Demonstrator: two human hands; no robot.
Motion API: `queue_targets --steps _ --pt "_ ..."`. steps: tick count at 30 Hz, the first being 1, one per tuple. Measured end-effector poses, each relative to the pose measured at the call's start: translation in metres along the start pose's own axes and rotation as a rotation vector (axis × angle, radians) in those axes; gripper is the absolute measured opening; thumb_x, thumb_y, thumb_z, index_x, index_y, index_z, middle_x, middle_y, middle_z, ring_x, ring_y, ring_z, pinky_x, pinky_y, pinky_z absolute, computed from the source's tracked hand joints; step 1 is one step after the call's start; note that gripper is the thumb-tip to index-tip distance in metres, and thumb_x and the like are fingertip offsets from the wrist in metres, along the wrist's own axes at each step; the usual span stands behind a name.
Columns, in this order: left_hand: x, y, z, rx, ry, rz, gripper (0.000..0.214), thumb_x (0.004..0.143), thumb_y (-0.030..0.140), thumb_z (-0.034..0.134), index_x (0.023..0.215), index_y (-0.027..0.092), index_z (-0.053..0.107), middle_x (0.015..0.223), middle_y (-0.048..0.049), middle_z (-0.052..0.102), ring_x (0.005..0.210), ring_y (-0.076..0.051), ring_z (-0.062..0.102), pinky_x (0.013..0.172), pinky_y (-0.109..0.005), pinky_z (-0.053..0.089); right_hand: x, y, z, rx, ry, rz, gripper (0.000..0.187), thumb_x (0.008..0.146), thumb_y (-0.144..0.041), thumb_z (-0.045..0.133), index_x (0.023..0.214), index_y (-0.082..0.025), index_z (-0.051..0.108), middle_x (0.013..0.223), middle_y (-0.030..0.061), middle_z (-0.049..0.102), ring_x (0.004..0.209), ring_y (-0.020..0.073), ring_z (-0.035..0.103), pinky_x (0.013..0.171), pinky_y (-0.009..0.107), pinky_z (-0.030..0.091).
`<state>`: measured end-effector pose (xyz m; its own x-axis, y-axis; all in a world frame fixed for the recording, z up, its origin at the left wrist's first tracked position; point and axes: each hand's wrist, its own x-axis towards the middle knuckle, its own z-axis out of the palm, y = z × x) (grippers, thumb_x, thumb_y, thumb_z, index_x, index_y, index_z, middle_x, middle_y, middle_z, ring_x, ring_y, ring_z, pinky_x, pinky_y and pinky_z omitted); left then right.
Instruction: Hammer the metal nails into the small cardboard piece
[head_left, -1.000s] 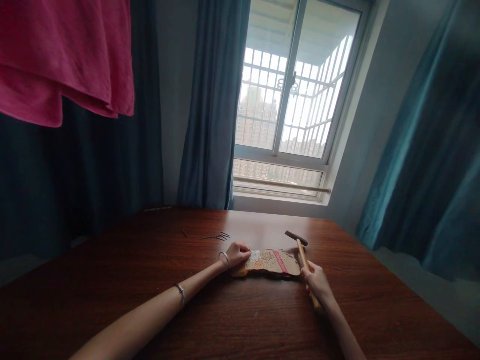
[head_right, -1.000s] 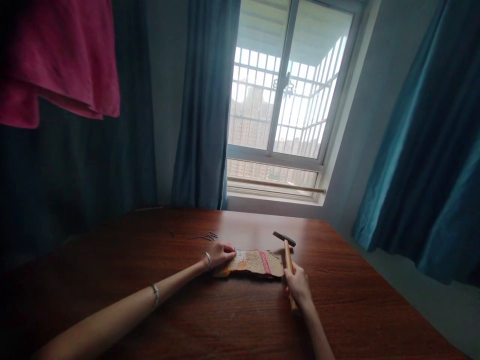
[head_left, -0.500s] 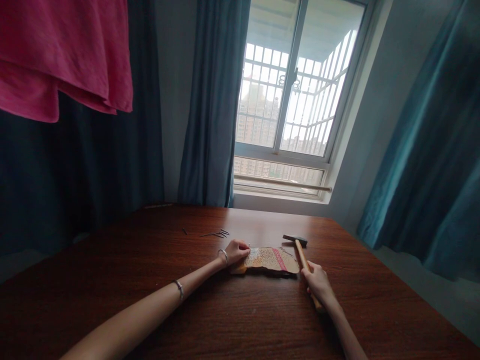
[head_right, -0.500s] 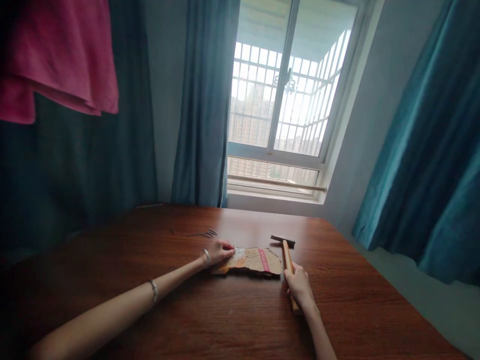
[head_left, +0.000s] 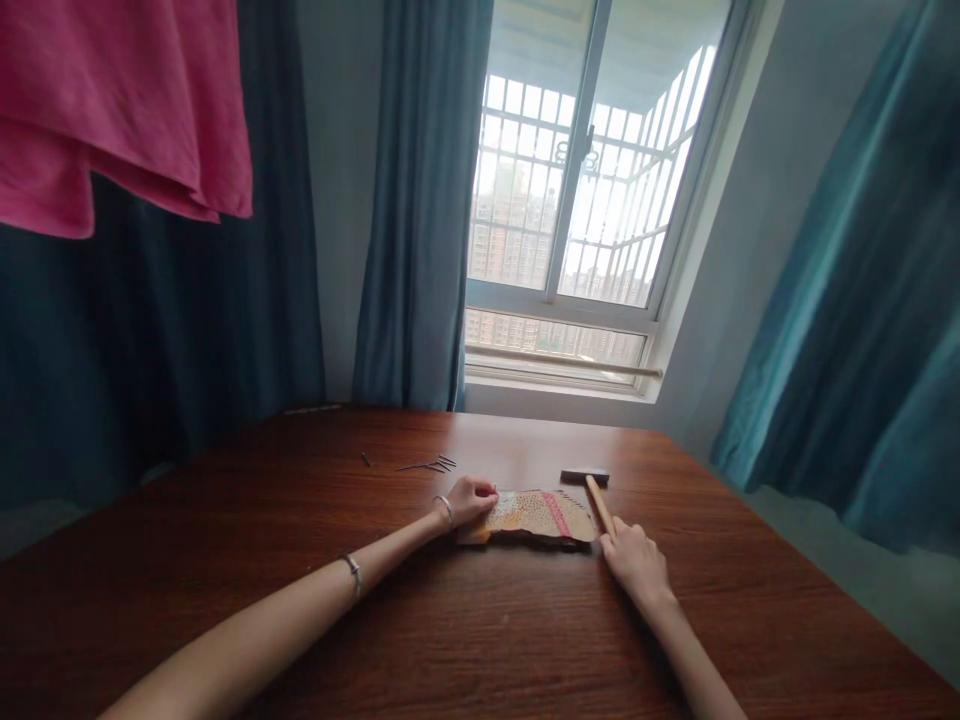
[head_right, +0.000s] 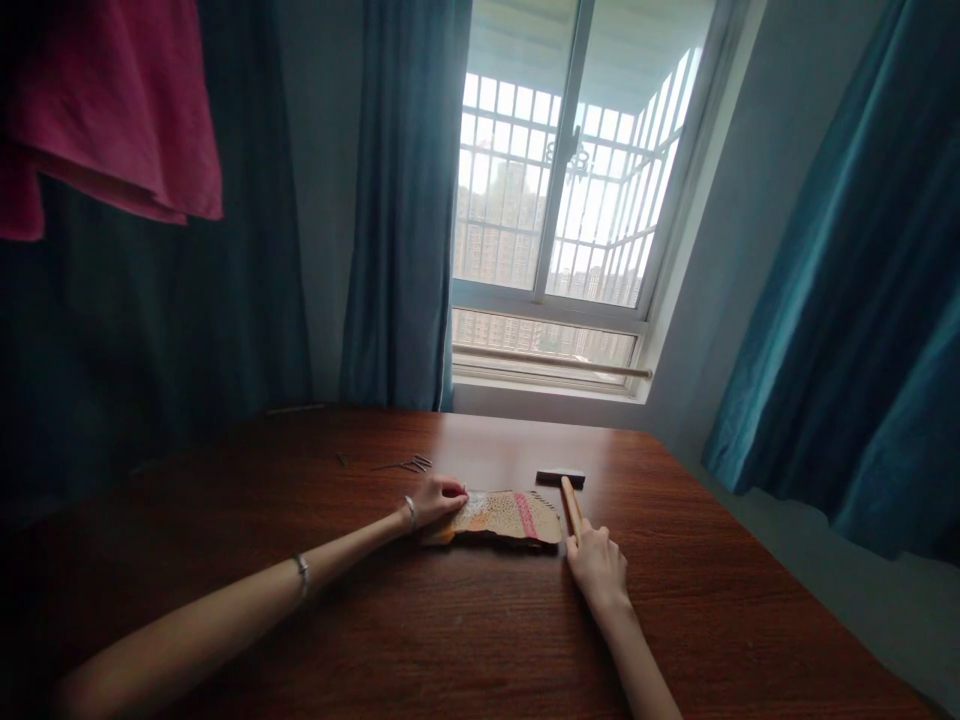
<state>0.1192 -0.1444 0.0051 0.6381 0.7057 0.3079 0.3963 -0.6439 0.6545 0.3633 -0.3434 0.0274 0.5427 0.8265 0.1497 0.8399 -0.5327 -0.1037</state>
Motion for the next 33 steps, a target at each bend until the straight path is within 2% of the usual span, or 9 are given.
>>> queue_targets --steps 8,11,13,16,19,22,26,33 --pt "0.003 -0.009 0.005 -0.023 0.004 0.012 0.026 0.07 0.03 0.052 0.08 0.013 0.069 0.07 -0.0028 0.063 0.063 -0.012 0.052 0.058 -0.02 0.038 -0.003 0.001 0.015 -0.089 0.086 -0.011 0.035 0.083 -0.035 0.034 0.103 -0.018 0.058 0.081 0.0136 0.059 0.08 0.0277 0.059 0.063 0.034 0.043" --pt "0.005 -0.013 0.007 -0.032 0.014 -0.006 0.027 0.068 0.029 0.053 0.083 0.012 0.067 0.064 -0.0006 0.059 0.059 -0.01 0.049 0.054 -0.019 0.036 -0.007 -0.003 0.014 -0.064 0.128 0.022 0.042 0.083 -0.034 0.034 0.118 -0.016 0.049 0.088 0.0149 0.056 0.079 0.0269 0.058 0.063 0.034 0.043" --pt "0.006 -0.014 0.007 -0.045 0.009 -0.006 0.028 0.067 0.028 0.055 0.087 0.011 0.065 0.061 0.0009 0.056 0.057 -0.01 0.047 0.051 -0.019 0.035 -0.011 -0.01 0.008 -0.035 0.227 0.031 0.047 0.083 -0.032 0.036 0.126 -0.014 0.041 0.095 0.0161 0.052 0.085 0.0278 0.055 0.066 0.035 0.042" --pt "0.005 -0.013 0.007 -0.068 -0.02 0.021 0.035 0.064 0.026 0.057 0.096 0.012 0.061 0.062 0.0023 0.054 0.057 -0.009 0.047 0.053 -0.019 0.036 -0.012 -0.03 -0.005 0.073 0.379 -0.072 0.044 0.082 -0.026 0.037 0.125 -0.017 0.042 0.1 0.014 0.049 0.093 0.0269 0.049 0.077 0.035 0.039" --pt "0.004 -0.011 0.005 -0.064 -0.03 0.04 0.046 0.062 0.028 0.061 0.106 0.014 0.056 0.064 0.0035 0.054 0.059 -0.009 0.048 0.056 -0.019 0.038 -0.005 -0.061 -0.01 0.212 0.39 -0.275 0.035 0.08 -0.023 0.04 0.112 -0.02 0.053 0.102 0.011 0.048 0.096 0.0241 0.047 0.083 0.031 0.037" --pt "0.003 -0.012 0.005 -0.052 -0.034 0.068 0.058 0.06 0.031 0.065 0.113 0.014 0.049 0.065 0.0044 0.053 0.058 -0.009 0.047 0.054 -0.019 0.037 0.01 -0.094 0.001 0.322 0.334 -0.397 0.034 0.077 -0.022 0.043 0.109 -0.018 0.054 0.1 0.0099 0.049 0.094 0.0216 0.048 0.081 0.027 0.038" --pt "0.003 -0.016 0.004 -0.06 -0.045 0.109 0.067 0.059 0.035 0.067 0.118 0.014 0.045 0.065 0.0047 0.051 0.057 -0.009 0.046 0.053 -0.019 0.036 0.031 -0.124 0.026 0.376 0.303 -0.468 0.041 0.074 -0.017 0.043 0.115 -0.015 0.049 0.099 0.01 0.051 0.093 0.0201 0.049 0.081 0.026 0.036" --pt "0.001 -0.016 0.005 -0.086 -0.072 0.112 0.07 0.06 0.033 0.065 0.123 0.013 0.041 0.067 0.0043 0.053 0.058 -0.009 0.046 0.056 -0.02 0.038 0.04 -0.13 0.052 0.363 0.321 -0.478 0.02 0.078 -0.018 0.042 0.089 -0.016 0.059 0.086 0.0079 0.055 0.084 0.0188 0.05 0.078 0.027 0.035"
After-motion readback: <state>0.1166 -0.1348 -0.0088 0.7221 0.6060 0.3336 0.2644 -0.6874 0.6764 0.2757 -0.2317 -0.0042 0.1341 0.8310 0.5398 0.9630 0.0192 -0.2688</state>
